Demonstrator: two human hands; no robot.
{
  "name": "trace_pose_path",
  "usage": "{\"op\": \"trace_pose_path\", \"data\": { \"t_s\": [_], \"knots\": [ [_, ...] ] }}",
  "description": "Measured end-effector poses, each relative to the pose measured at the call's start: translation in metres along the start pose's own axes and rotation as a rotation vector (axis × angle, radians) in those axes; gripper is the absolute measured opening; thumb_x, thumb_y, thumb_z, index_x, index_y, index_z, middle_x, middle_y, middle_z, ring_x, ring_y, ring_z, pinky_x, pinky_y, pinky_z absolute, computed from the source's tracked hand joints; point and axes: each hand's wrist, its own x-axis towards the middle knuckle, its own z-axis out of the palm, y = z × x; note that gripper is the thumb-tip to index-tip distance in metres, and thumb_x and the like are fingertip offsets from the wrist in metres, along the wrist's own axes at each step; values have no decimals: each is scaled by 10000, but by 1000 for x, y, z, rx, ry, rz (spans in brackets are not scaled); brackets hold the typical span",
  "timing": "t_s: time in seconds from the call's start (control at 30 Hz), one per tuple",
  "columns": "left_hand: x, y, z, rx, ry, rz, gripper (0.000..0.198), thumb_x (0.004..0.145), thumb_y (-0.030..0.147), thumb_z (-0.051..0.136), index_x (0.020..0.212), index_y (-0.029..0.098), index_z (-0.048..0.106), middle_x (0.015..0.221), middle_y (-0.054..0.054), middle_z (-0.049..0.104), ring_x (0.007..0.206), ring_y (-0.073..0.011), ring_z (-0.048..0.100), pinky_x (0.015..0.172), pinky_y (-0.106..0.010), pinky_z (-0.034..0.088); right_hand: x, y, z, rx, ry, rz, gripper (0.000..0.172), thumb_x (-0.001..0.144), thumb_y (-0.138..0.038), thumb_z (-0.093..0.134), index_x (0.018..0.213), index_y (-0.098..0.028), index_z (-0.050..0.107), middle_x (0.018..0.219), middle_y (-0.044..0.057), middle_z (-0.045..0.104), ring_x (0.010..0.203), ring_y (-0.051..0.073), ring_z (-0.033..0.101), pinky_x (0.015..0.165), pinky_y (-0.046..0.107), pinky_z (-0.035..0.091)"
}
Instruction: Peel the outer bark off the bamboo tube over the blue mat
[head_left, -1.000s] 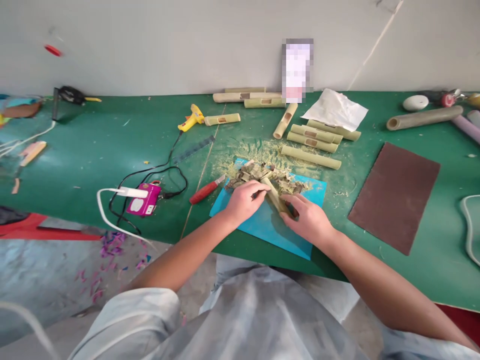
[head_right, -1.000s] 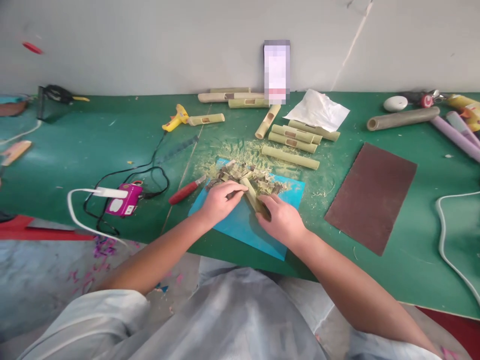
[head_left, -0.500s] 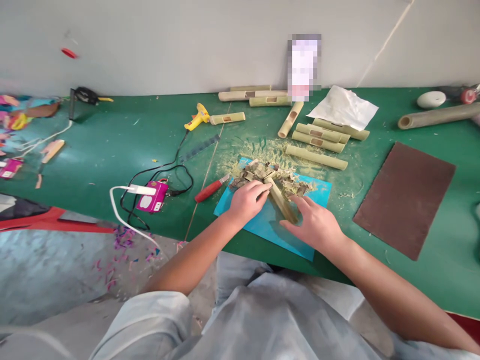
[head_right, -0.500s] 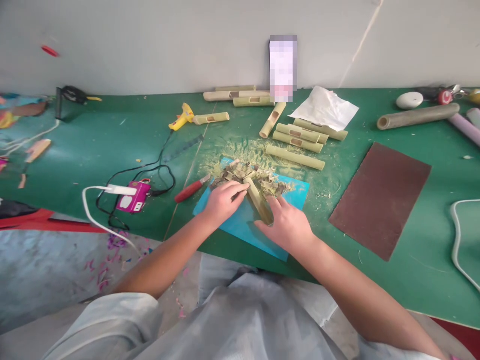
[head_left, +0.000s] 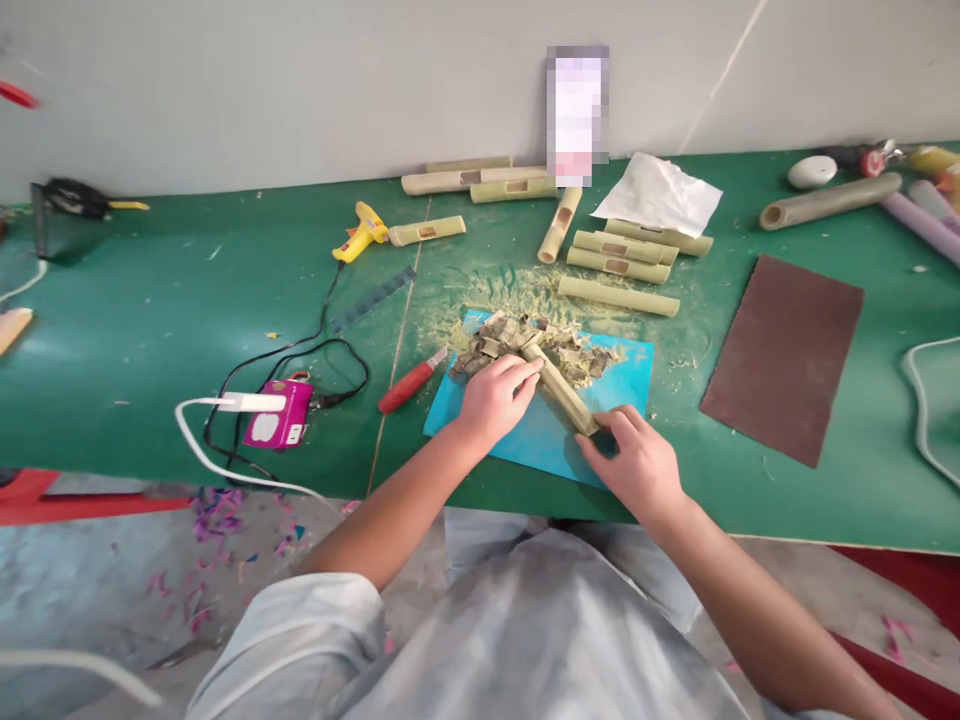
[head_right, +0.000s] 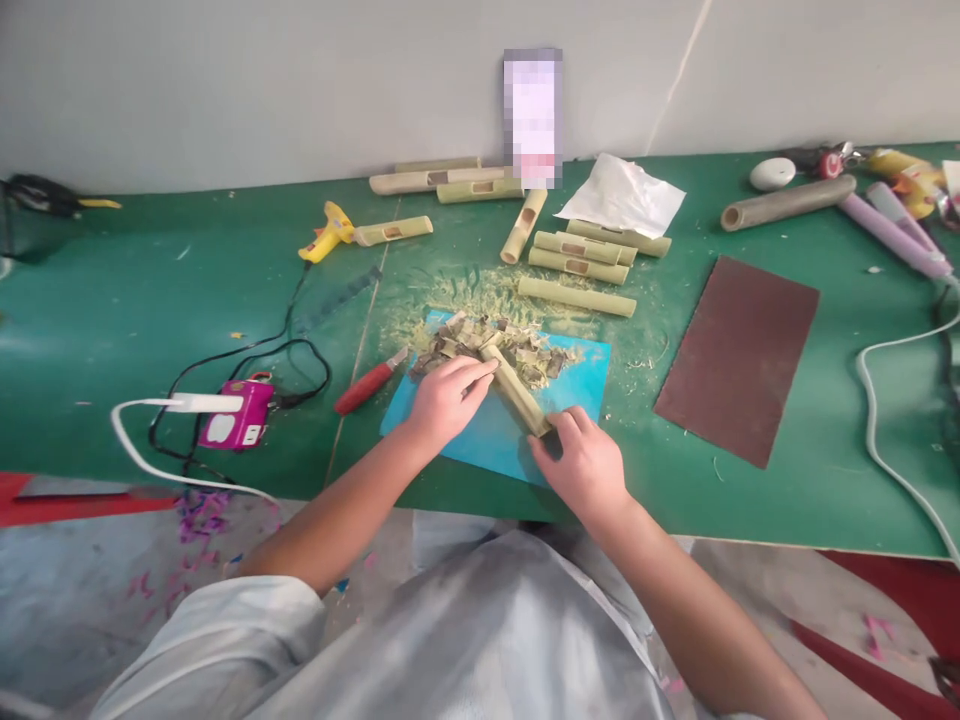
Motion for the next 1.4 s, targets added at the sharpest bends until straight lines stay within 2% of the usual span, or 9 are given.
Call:
{"op": "trace_pose_path", "data": {
  "t_s": [0.3,0.47,0.6,0.73,0.9,1.03,1.17,1.3,1.4],
  "knots": [
    [-8,26,4,60,-203,273,278,985,211,415,1139,127,632,871,-83,653,818,-163,641,733,-262,543,-1,-2,6,13,125,-27,269,845,-408,582,907,-163,672,743,11,629,597,108,576,525,231,394],
    [-6,21,-1,98,-197,242,267,983,197,406,1093,112,635,864,-88,627,830,-176,628,765,-297,543,-2,-2,6,9,130,-42,263,840,-406,591,909,-165,669,732,6,627,610,113,589,543,229,401],
    [-12,28,0,53,-275,347,266,977,187,414,1133,115,618,854,-76,629,826,-169,620,748,-271,543,-2,-1,8,11,132,-34,240,833,-390,592,903,-173,666,737,9,640,618,120,597,545,233,399],
    [-16,33,2,75,-163,248,246,981,184,416,1097,119,623,867,-80,643,821,-169,619,762,-289,545,-1,0,8,44,118,-12,261,837,-418,592,905,-177,667,752,13,653,632,120,608,557,232,404],
    [-16,35,3,32,-227,322,261,973,173,426,1146,103,608,846,-75,640,796,-168,619,726,-276,547,-1,1,8,66,79,19,250,831,-415,589,902,-190,673,764,12,661,635,120,608,558,233,403],
    [-15,36,3,73,-149,214,273,985,191,399,1104,115,633,853,-85,645,814,-170,630,744,-283,552,-1,2,8,84,79,34,272,824,-437,605,904,-186,675,760,6,658,637,120,609,558,234,407],
    [-22,45,5,1,-266,263,294,988,214,401,1158,134,628,860,-69,654,810,-157,635,747,-259,556,-1,3,7,108,66,27,241,825,-395,600,912,-185,679,772,13,659,648,125,614,553,235,408],
    [-25,48,6,-78,-253,154,283,990,230,417,1144,148,640,884,-76,656,854,-158,640,799,-279,557,-1,4,7,128,63,35,280,834,-431,599,936,-184,682,787,23,667,655,127,617,564,239,423],
    [-24,44,5,-163,-286,189,281,988,222,421,1160,154,632,909,-73,657,873,-152,639,807,-264,554,-2,3,7,122,60,26,257,838,-404,593,941,-188,687,780,25,669,664,132,621,574,239,430]
  ]
}}
